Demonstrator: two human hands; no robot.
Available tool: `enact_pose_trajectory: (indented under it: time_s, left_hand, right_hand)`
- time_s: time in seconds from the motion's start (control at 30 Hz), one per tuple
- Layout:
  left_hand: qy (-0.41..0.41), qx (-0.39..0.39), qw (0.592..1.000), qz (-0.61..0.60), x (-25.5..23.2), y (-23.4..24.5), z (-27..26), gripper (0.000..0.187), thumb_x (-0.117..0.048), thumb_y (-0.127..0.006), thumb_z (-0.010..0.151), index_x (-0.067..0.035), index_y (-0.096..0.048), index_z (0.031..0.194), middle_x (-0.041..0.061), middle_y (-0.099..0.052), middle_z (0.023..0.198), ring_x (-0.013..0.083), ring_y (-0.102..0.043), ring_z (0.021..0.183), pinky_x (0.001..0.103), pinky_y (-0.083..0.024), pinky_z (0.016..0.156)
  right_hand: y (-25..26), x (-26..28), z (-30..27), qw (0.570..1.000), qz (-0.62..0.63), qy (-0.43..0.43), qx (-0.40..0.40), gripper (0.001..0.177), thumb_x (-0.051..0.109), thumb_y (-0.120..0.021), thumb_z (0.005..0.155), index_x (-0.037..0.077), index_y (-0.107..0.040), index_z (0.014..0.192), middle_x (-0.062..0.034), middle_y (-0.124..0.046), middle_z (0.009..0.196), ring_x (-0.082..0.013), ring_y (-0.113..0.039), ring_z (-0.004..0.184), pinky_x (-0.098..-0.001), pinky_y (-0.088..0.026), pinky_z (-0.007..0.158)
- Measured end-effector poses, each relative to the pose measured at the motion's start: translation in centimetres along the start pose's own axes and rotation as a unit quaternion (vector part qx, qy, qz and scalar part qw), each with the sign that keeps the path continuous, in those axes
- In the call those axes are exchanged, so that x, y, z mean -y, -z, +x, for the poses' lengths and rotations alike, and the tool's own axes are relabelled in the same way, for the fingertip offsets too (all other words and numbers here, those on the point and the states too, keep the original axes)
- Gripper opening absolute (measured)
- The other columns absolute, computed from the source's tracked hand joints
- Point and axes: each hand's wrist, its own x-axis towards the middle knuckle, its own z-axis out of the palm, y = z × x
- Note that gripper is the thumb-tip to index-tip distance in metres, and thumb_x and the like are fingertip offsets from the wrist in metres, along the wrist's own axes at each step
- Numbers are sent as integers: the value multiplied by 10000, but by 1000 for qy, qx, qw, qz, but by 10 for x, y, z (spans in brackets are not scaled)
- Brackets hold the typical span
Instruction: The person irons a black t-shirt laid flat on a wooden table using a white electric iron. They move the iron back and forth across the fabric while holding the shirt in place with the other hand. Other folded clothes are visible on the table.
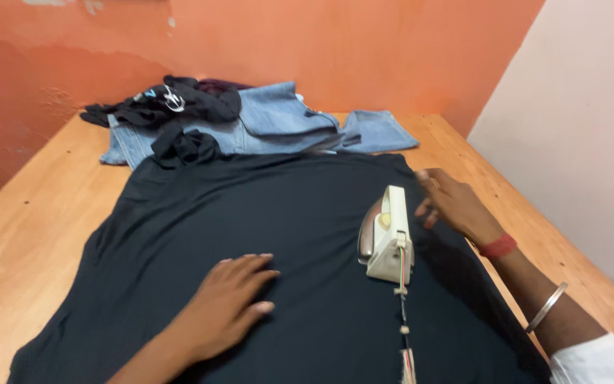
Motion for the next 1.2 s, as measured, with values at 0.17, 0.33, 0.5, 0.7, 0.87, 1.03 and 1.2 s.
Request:
enact_pose_trajectory:
  time_s: [0.17, 0.33, 0.5, 0.7, 0.87, 1.03, 1.2]
  left_hand:
    - [-148, 78, 979, -114, -68, -38, 50, 570, -435, -524, 1012, -104, -523, 1476, 183, -387, 1627, 403, -292, 1525, 603, -189, 1209]
    - [-282, 89, 948, -113, -98, -86, 52, 622, -485, -465, 1047, -122, -463, 1552, 182, -347, 1670, 418, -293, 1550, 656, -189, 1213]
    - [-365, 42, 930, -26, -89, -137, 41, 592, -332, -397, 1075, -141, -406, 1635, 110, -346, 1741, 355, -385, 1557, 634, -277, 1226]
    - [-352, 5, 935, -37, -100, -188, 33, 502, -274, -365, 1142, -110, -423, 1613, 111, -369, 1737, 342, -437, 1546, 592, -400, 1190]
    - [-346, -31, 937, -42, -104, -207, 38, 466, -279, -393, 1127, -126, -482, 1558, 108, -411, 1694, 326, -484, 1501, 576, -456, 1127]
    - [-365, -105, 925, 20, -94, -227, 39, 496, -264, -412, 1164, -155, -486, 1641, 57, -432, 1734, 281, -521, 1510, 500, -504, 1151]
    - [-359, -89, 929, 26, -97, -217, 36, 502, -264, -417, 1159, -174, -467, 1650, 34, -400, 1749, 275, -495, 1535, 504, -495, 1172]
  right_hand:
    - [-39, 15, -8, 962, -263, 64, 27, 776, 595, -633, 871, 36, -503, 1394, -258, -744, 889, -406, -744, 809, -501, -581, 772]
    - [-30, 11, -8, 934, -349, 42, 64, 715, 412, -743, 808, 103, -499, 1405, -239, -725, 1068, -423, -703, 999, -508, -556, 857]
    - [-1, 11, -32, 943, -310, 9, 121, 625, 283, -753, 755, 158, -608, 1350, -180, -761, 1053, -358, -740, 982, -454, -577, 858]
    - [-6, 15, -33, 957, -277, 40, 79, 533, 181, -723, 710, 90, -658, 1231, -183, -768, 939, -333, -754, 871, -442, -586, 760]
    - [-38, 28, -17, 967, -237, 91, 10, 357, 314, -709, 792, 63, -669, 1043, -217, -732, 857, -409, -713, 819, -517, -538, 722]
    - [-63, 33, 25, 933, -301, 195, -3, 270, 306, -644, 811, 80, -611, 956, -217, -703, 839, -464, -661, 813, -586, -485, 718]
    - [-66, 39, 57, 921, -316, 228, 22, 283, 335, -681, 793, 94, -614, 926, -206, -701, 821, -464, -658, 813, -591, -485, 702]
